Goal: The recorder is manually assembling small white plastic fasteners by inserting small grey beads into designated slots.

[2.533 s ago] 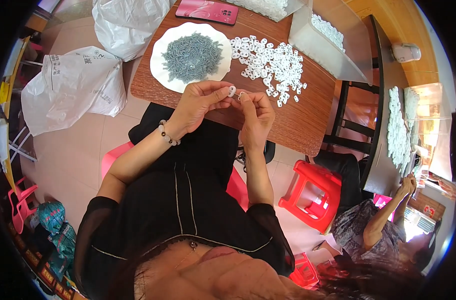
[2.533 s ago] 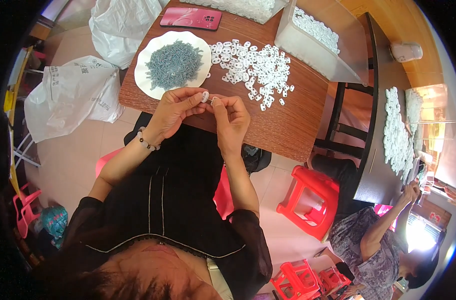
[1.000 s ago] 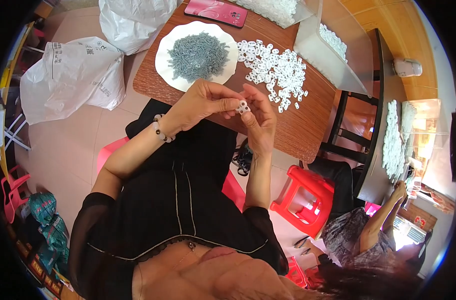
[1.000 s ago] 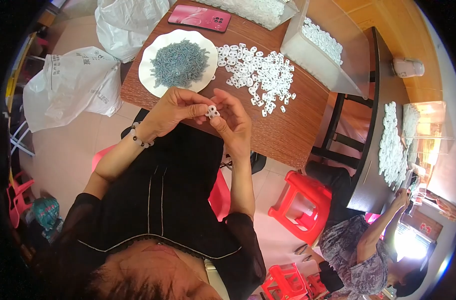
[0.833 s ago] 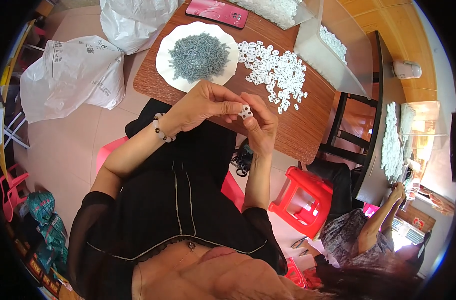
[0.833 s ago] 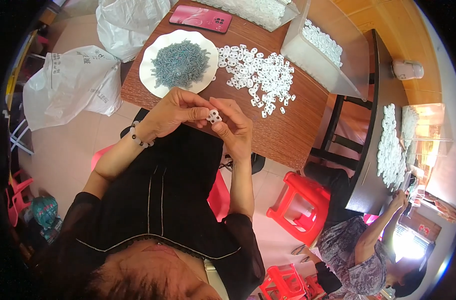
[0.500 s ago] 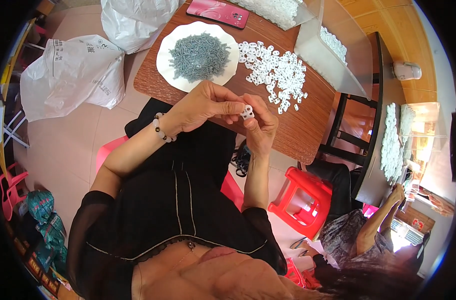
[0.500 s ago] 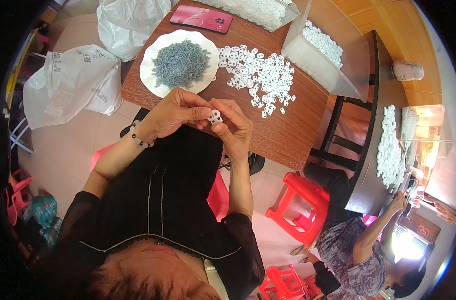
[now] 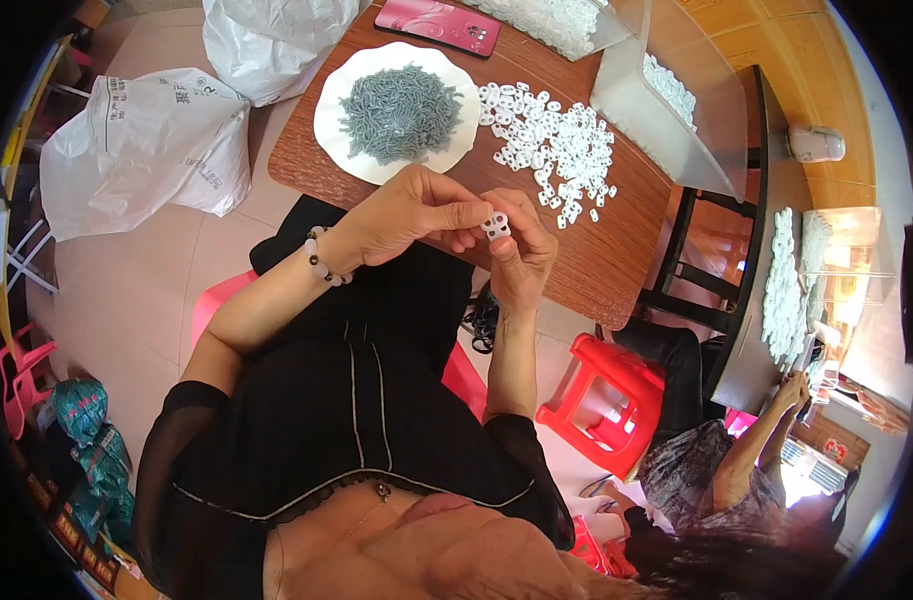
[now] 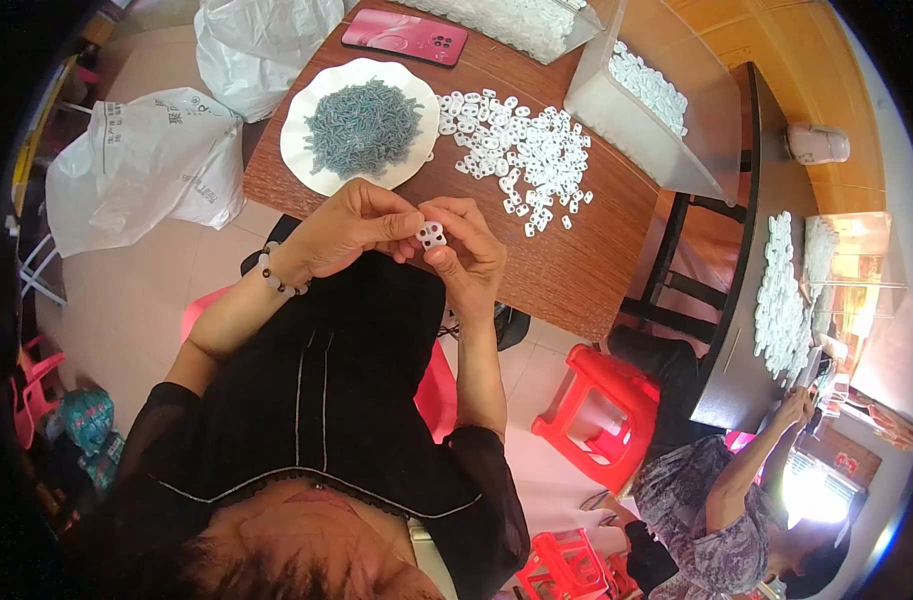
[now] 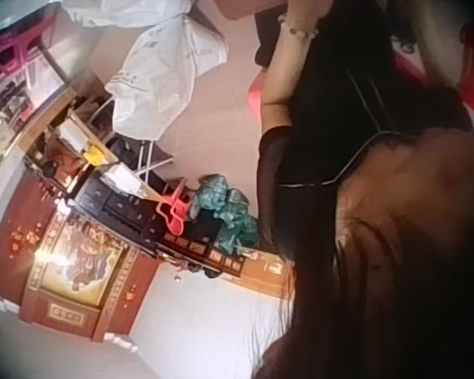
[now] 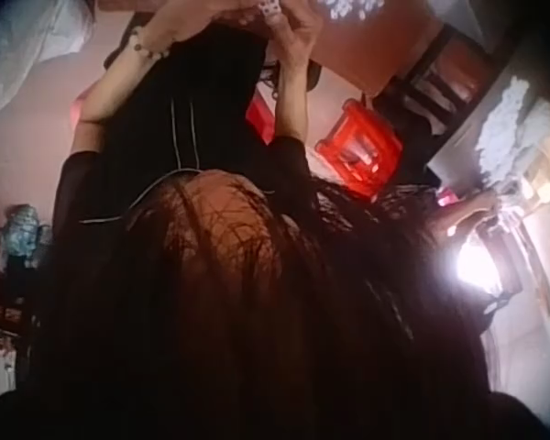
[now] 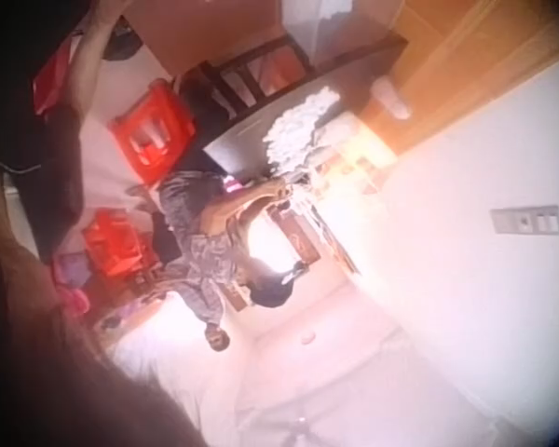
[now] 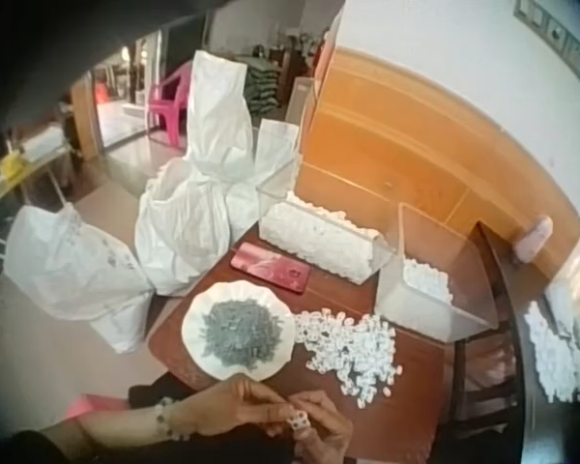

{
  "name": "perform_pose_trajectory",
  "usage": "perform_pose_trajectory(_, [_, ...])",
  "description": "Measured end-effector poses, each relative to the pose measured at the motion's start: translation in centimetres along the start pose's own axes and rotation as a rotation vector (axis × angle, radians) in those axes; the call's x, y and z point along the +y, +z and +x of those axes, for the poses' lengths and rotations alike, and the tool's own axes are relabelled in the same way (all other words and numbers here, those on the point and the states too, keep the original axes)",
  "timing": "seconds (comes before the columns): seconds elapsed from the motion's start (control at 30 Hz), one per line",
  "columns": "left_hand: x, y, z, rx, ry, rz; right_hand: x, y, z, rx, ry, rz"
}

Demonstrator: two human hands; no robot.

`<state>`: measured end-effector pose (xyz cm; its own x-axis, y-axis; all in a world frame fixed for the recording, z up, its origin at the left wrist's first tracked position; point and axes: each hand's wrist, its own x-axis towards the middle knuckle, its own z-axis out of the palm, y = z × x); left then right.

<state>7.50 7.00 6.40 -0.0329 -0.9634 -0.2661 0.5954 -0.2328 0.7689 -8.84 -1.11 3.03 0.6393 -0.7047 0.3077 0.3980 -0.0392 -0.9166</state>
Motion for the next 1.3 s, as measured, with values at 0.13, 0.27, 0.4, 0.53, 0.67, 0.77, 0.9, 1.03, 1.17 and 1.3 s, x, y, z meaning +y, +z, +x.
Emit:
perform_pose_trajectory(0.13, [-0.3,-0.2,0.0,-0.006,-0.004,-0.041,0.2,0.0,0.0,0.007,-0.009,-0.024])
perform_pose_trajectory(0.27, [-0.2,0.1,0.1,0.019,-0.012,-0.003,0.2,-0.1,0.1,-0.014,-0.038,-0.072])
perform_pose_trajectory(0.4, [0.1,0.2,0.1,0.006,-0.011,0.038,-0.6,0.8,0.3,-0.010,-0.021,-0.053])
perform_pose_trajectory(0.53, [0.2,0.4,0.0,0.014,0.033,0.059,-1.0,1.1,0.7,-0.073,-0.044,-0.135])
perform_pose_trajectory(0.67, [0.1,0.6,-0.3,0.007,0.053,0.065,0.0,1.1,0.2,-0.067,-0.080,-0.104])
perform_pose_trajectory(0.77, [0.2,1.0,-0.5,0.030,0.055,0.048,0.3,1.3,-0.3,-0.010,-0.043,-0.032])
perform_pose_trajectory(0.9, [0.3,1.0,-0.7,0.036,0.052,0.049,0.1,1.4,-0.3,-0.013,-0.027,0.001])
perform_pose_trajectory(1.03, [0.1,0.7,-0.8,-0.006,0.059,0.061,0.1,1.3,-0.3,-0.024,-0.024,0.036])
perform_pose_trajectory(1.17, [0.1,1.1,-0.9,0.012,0.046,0.034,0.2,1.1,-0.4,-0.028,-0.035,0.010])
perform_pose_trajectory(1.3, [0.3,1.3,-1.0,0.032,0.051,0.029,0.3,1.5,-0.6,0.019,-0.040,0.018])
